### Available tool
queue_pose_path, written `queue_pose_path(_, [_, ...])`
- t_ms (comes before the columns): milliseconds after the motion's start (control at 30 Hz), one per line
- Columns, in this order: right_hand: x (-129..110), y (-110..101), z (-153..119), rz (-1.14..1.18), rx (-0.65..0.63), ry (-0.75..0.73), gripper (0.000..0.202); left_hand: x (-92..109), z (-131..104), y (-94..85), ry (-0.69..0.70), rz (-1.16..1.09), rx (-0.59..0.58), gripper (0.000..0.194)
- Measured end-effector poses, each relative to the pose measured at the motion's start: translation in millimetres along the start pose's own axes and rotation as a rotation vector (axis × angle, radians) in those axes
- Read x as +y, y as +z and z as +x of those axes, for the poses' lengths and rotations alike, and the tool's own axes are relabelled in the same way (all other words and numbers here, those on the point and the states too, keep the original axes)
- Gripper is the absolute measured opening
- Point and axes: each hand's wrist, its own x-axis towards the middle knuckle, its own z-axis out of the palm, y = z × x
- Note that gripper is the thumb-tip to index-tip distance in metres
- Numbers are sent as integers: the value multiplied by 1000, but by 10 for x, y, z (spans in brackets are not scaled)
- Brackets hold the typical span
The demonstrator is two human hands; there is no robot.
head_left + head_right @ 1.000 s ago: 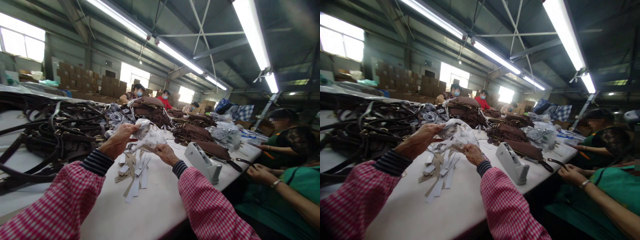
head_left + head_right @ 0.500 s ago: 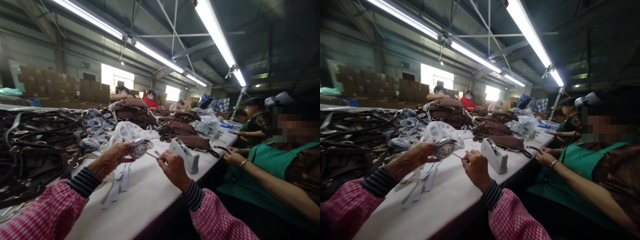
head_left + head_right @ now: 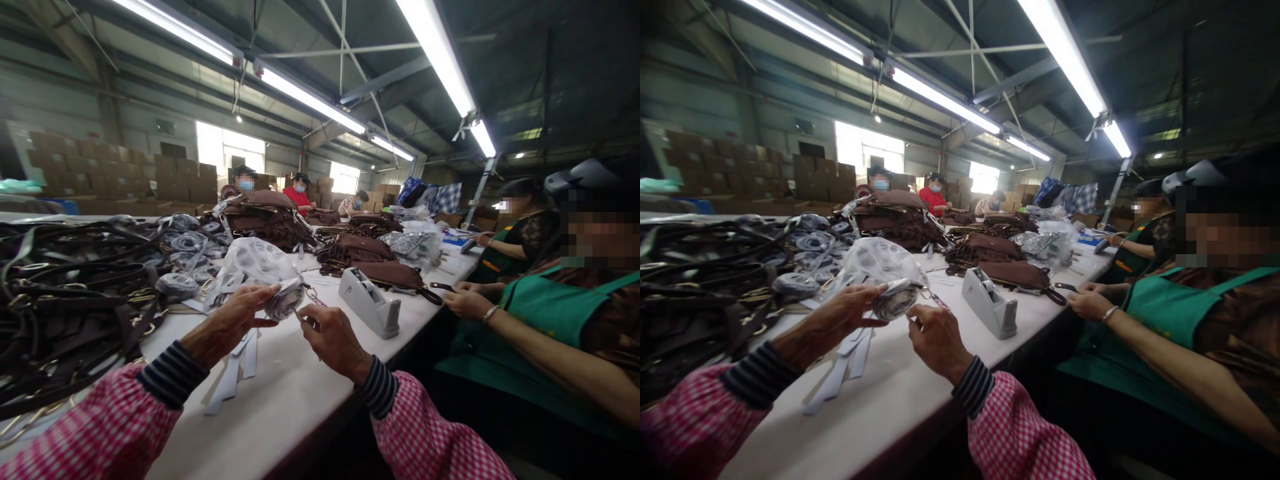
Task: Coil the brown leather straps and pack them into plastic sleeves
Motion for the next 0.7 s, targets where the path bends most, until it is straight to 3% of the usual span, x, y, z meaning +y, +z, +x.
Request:
queue_pose_path(167, [-45,6,-11,144,-13,-1,27,-14,7,38,51,141,30,46])
queue_pose_path(300, [-18,87,10,572,-146,168,19,-16,-6,63,91,196,-53,41])
queue_pose_path(400, [1,171,6,712,-74,200,21,4,-21,61,126,204,-114,35])
queue_pose_path(500, [-15,195,-47,565,1,133,26,5,-18,55,122,190,-123,35])
queue_pose_path(700, [-68,208,-172,7,114,-34,33,-88,12,95,83,92,-86,38])
